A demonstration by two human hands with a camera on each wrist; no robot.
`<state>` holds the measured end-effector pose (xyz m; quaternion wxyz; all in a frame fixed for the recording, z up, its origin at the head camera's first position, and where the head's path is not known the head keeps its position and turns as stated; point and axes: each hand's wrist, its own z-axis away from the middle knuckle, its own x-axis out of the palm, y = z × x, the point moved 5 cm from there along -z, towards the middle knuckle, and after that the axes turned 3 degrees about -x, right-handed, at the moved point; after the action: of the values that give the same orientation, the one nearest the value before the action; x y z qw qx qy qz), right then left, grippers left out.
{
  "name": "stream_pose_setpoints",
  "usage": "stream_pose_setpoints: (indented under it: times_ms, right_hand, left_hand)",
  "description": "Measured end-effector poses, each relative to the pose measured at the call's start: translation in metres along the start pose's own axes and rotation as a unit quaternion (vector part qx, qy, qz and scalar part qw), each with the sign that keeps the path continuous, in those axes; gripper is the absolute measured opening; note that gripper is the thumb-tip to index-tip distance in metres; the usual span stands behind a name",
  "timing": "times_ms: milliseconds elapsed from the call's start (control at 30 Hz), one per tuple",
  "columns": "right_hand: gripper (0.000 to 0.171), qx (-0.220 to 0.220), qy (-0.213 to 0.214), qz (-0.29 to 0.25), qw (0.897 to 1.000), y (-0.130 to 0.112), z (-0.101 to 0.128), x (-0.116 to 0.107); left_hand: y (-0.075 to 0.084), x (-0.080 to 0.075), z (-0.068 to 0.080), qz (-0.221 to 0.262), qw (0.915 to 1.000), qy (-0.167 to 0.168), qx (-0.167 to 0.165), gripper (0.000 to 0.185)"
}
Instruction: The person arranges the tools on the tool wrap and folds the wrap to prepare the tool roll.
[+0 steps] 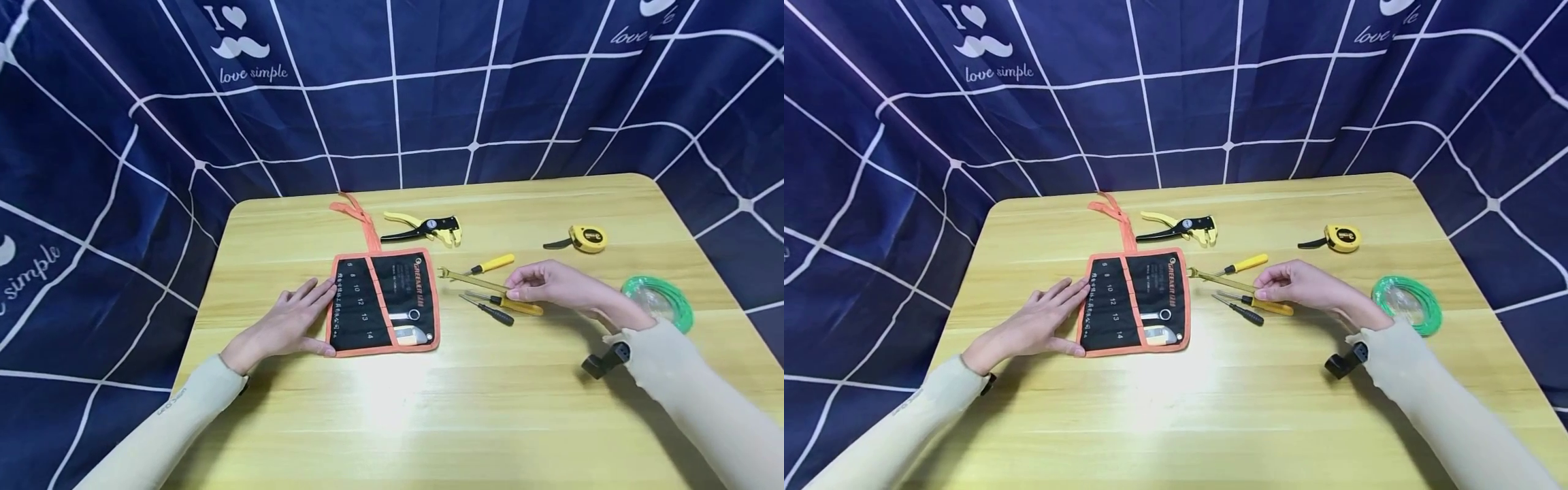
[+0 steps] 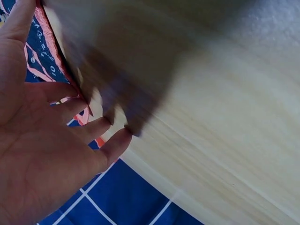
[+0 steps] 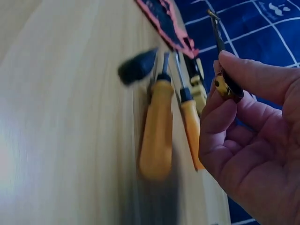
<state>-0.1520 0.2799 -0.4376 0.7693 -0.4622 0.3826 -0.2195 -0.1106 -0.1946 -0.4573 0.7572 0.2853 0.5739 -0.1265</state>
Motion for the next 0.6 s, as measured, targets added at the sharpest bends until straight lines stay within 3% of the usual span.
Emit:
stream_pose_setpoints:
  times_ms: [133, 300, 600]
  right_hand:
    - [0.023, 0.007, -0.014, -0.028, 1.000, -0.002, -0.007, 0.012]
    - [0.025, -0.015, -0.045, -0.057, 0.997, -0.010, -0.018, 0.026]
    - [0.026, -0.020, -0.077, -0.058, 0.995, -0.018, -0.037, 0.046]
  left_hand:
    - [-0.001, 0.000, 0.001, 0.001, 1.0000, -0.005, -0.001, 0.120]
    - [-0.001, 0.000, 0.001, 0.000, 1.0000, -0.002, -0.002, 0.121]
    - [0.001, -0.003, 0.001, 0.001, 1.0000, -0.005, -0.001, 0.121]
